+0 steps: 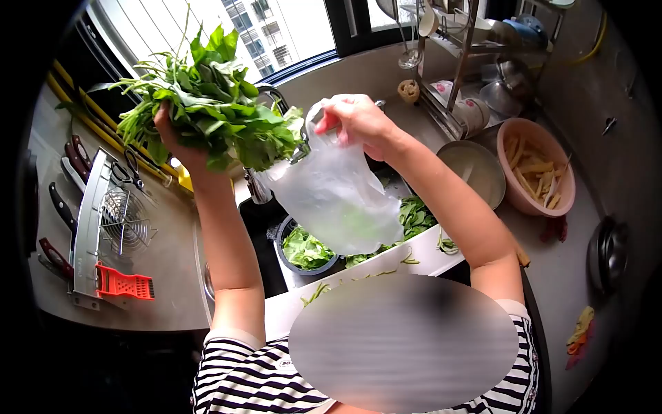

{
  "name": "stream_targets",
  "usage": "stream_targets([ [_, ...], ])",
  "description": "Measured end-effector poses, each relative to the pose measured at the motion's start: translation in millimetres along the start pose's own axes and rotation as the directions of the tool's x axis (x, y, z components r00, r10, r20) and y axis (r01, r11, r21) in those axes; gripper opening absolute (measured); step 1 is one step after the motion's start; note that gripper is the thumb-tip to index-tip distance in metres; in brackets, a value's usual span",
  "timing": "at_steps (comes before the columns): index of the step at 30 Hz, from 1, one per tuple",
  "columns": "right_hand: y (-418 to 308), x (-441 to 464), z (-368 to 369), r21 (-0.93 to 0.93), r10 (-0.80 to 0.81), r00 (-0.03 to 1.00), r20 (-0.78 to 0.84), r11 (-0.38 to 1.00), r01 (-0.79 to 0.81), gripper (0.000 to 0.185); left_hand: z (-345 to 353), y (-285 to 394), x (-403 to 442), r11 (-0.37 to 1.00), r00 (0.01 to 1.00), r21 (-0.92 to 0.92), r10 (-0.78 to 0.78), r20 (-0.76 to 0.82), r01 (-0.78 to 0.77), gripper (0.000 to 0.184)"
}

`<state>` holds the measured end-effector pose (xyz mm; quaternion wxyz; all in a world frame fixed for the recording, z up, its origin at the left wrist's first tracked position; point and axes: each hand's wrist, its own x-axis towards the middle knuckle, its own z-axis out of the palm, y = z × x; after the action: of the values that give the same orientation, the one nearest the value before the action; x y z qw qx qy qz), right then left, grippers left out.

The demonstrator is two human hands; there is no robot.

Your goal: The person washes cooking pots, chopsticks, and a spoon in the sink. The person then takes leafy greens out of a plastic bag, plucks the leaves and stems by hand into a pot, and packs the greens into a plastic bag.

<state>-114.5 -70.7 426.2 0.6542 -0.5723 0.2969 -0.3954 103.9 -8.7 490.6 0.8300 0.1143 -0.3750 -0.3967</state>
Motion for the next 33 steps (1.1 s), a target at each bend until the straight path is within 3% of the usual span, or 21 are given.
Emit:
stream_targets([
  [3, 5, 5, 1, 0.22, -0.127, 0.982, -0.14, 0.963, 0.156, 0.018, -13, -14, -20, 0.999, 0.999, 0.036, -0.026, -0.034, 0.027, 0.032],
  [6, 8, 4, -2, 0.29, -0.198, 0.96, -0.2, 0.924, 0.251, 0.02, -35, -30, -40, 0.921, 0.97, 0.313, 0.2, 0.136, -0.234, 0.032],
  [9, 8, 5, 3, 0.269, -0.256, 0.919, -0.302, 0.901, 0.339, 0.021, -50, -36, -49, 0.999, 0.997, 0.043, -0.02, -0.071, 0.024, 0.043],
  [10, 7, 4, 4, 0.266, -0.276, 0.908, -0.317, 0.892, 0.364, 0.021, -51, -37, -56, 0.971, 0.997, 0.229, 0.074, -0.006, -0.071, 0.044],
  [11, 7, 3, 5, 0.263, -0.296, 0.896, -0.332, 0.883, 0.389, 0.021, -51, -38, -59, 0.997, 0.995, -0.021, -0.081, -0.051, 0.08, 0.046],
  [15, 15, 1, 2, 0.293, -0.276, 0.948, -0.16, 0.904, 0.313, 0.021, -65, -48, -69, 0.952, 0.978, -0.235, -0.208, -0.025, 0.197, 0.048],
  [17, 11, -3, 4, 0.371, -0.219, 0.968, -0.125, 0.894, 0.25, 0.019, -94, -55, -69, 0.938, 0.956, -0.196, -0.262, 0.132, 0.285, 0.048],
  [18, 11, -3, 4, 0.447, -0.178, 0.977, -0.115, 0.869, 0.211, 0.019, -90, -60, -72, 0.947, 0.961, -0.169, -0.278, 0.007, 0.275, 0.049],
  [19, 10, -3, 4, 0.52, -0.138, 0.985, -0.104, 0.837, 0.172, 0.018, -85, -64, -78, 0.948, 0.959, -0.151, -0.284, 0.01, 0.282, 0.046],
  [21, 10, -3, 6, 0.617, -0.132, 0.989, -0.066, 0.774, 0.145, 0.017, -74, -70, -91, 0.928, 0.928, 0.038, -0.368, -0.066, 0.371, 0.041],
  [23, 12, -1, 6, 0.677, -0.101, 0.993, -0.064, 0.727, 0.117, 0.017, -80, -86, -100, 0.835, 0.956, 0.481, -0.292, -0.025, 0.268, 0.036],
  [24, 15, 1, 6, 0.739, -0.055, 0.996, -0.071, 0.668, 0.09, 0.017, -76, -89, -103, 0.76, 0.944, 0.607, -0.325, 0.047, 0.231, 0.039],
  [25, 16, 2, 5, 0.757, -0.079, 0.997, -0.01, 0.65, 0.06, 0.018, -72, -92, -107, 0.678, 0.926, 0.716, -0.357, 0.12, 0.168, 0.041],
  [27, 16, 1, 5, 0.732, -0.115, 0.993, 0.034, 0.679, 0.053, 0.018, -70, -104, -117, 0.557, 0.914, 0.819, -0.39, 0.11, 0.139, 0.043],
  [29, 11, 0, 3, 0.656, -0.091, 0.991, 0.094, 0.755, 0.007, 0.018, -80, -116, -122, 0.495, 0.878, 0.866, -0.445, 0.176, 0.077, 0.048],
  [30, 10, 0, 1, 0.614, -0.076, 0.99, 0.122, 0.79, -0.015, 0.018, -83, -120, -122, 0.384, 0.872, 0.922, -0.437, 0.218, -0.038, 0.049],
  [32, 13, 3, 3, 0.36, -0.206, 0.975, 0.086, 0.918, 0.163, 0.019, -95, -136, -125, 0.146, 0.851, 0.945, -0.412, 0.327, -0.293, 0.051],
  [33, 11, 1, 10, 0.177, -0.278, 0.96, 0.038, 0.947, 0.267, 0.02, -76, -124, -120, 0.102, 0.793, 0.948, -0.526, 0.308, -0.3, 0.053],
])
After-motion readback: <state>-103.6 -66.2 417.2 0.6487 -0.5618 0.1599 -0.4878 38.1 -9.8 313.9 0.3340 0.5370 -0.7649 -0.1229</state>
